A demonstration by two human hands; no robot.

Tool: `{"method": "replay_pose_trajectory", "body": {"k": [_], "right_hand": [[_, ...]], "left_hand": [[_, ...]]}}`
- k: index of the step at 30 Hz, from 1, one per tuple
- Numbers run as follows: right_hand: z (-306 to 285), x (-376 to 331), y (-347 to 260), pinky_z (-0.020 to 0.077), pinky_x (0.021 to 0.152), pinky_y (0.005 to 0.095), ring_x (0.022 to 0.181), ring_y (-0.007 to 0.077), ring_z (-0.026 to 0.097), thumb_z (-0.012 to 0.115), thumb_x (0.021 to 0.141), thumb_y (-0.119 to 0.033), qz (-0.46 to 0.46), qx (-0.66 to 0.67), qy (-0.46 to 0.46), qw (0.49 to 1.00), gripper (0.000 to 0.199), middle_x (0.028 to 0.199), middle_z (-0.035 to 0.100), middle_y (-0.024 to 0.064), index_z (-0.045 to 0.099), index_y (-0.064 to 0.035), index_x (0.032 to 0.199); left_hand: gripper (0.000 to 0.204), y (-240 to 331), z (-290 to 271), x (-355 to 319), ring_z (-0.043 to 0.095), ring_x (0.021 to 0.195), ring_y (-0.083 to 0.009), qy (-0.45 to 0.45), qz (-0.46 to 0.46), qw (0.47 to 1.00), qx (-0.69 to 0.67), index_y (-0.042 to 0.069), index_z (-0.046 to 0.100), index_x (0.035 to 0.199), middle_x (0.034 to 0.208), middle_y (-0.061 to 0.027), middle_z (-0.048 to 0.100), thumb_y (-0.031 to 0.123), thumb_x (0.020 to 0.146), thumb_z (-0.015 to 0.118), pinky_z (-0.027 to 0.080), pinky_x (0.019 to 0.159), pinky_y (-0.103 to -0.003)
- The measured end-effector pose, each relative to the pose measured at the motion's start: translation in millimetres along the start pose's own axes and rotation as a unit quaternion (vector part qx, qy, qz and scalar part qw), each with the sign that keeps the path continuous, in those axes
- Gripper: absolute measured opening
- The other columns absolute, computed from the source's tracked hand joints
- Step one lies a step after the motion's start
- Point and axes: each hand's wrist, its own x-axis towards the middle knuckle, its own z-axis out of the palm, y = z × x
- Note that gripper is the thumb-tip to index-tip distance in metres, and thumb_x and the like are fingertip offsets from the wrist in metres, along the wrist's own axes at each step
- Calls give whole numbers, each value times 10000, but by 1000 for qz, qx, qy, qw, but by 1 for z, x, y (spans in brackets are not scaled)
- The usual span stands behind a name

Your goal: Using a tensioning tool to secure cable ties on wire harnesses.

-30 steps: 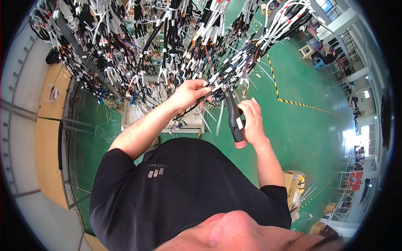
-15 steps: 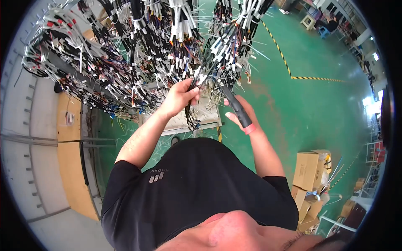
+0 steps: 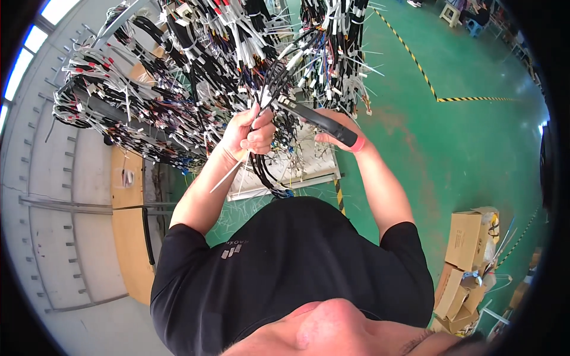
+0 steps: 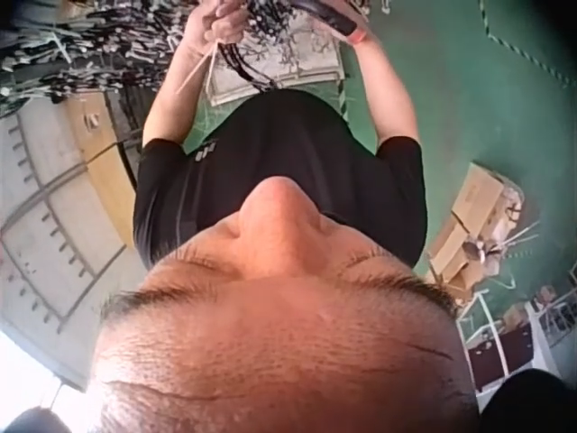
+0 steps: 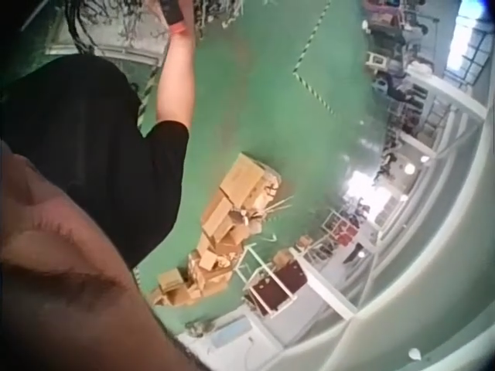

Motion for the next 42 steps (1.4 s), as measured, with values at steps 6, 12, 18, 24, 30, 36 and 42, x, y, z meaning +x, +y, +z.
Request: {"method": "replay_pose_trajectory", "body": {"k": [6,12,18,24,30,36,42], "right_hand": [[-14,10,15,469,1116,407,1281,225,641,849,902,-345,-3,17,-45,999,676,1364,708,107,613,-22,1447],[-23,24,18,501,1023,386,1150,219,658,868,899,-317,-26,5,-43,999,661,1262,711,98,596,-30,1429],[-21,27,-4,502,1026,340,1150,160,627,845,891,-71,-67,31,-42,996,568,1249,688,36,635,-64,1419],[-16,28,-19,543,936,307,1075,147,648,790,879,43,-51,58,-30,997,518,1143,672,35,663,-34,1376],[-15,28,-14,512,740,390,773,286,617,715,903,-231,-126,-94,-12,987,273,893,645,103,697,-22,1077],[-7,13,-24,494,649,408,693,317,623,765,775,-152,-119,-223,58,966,184,746,608,115,665,-22,859],[5,-14,-19,414,1150,485,1204,342,608,745,787,-82,-95,-353,109,925,362,1235,623,116,639,-53,1133]], "left_hand": [[490,-1,3,0,415,406,-45,-30,-8,999,-26,124,500,821,648,4,500,480,1148,423,331,427,-231],[479,2,12,6,421,409,-46,-57,-35,997,-32,138,501,820,634,14,499,481,1147,431,343,437,-240],[487,3,8,9,455,404,-41,-72,-26,997,-22,135,513,801,635,5,552,465,1150,436,304,409,-236],[510,5,9,10,470,408,-46,-64,-37,997,-20,123,508,782,638,-8,566,466,1151,434,313,410,-239],[502,2,2,11,471,419,-44,-93,-66,992,-50,126,509,784,639,-7,564,462,1150,435,321,412,-228],[476,9,-1,4,395,414,-56,-36,-76,996,-13,118,501,809,656,-12,516,464,1135,475,306,414,-245],[380,12,-8,-1,499,565,-103,81,61,984,146,47,607,990,775,-33,568,420,1032,670,373,508,-240]]}}
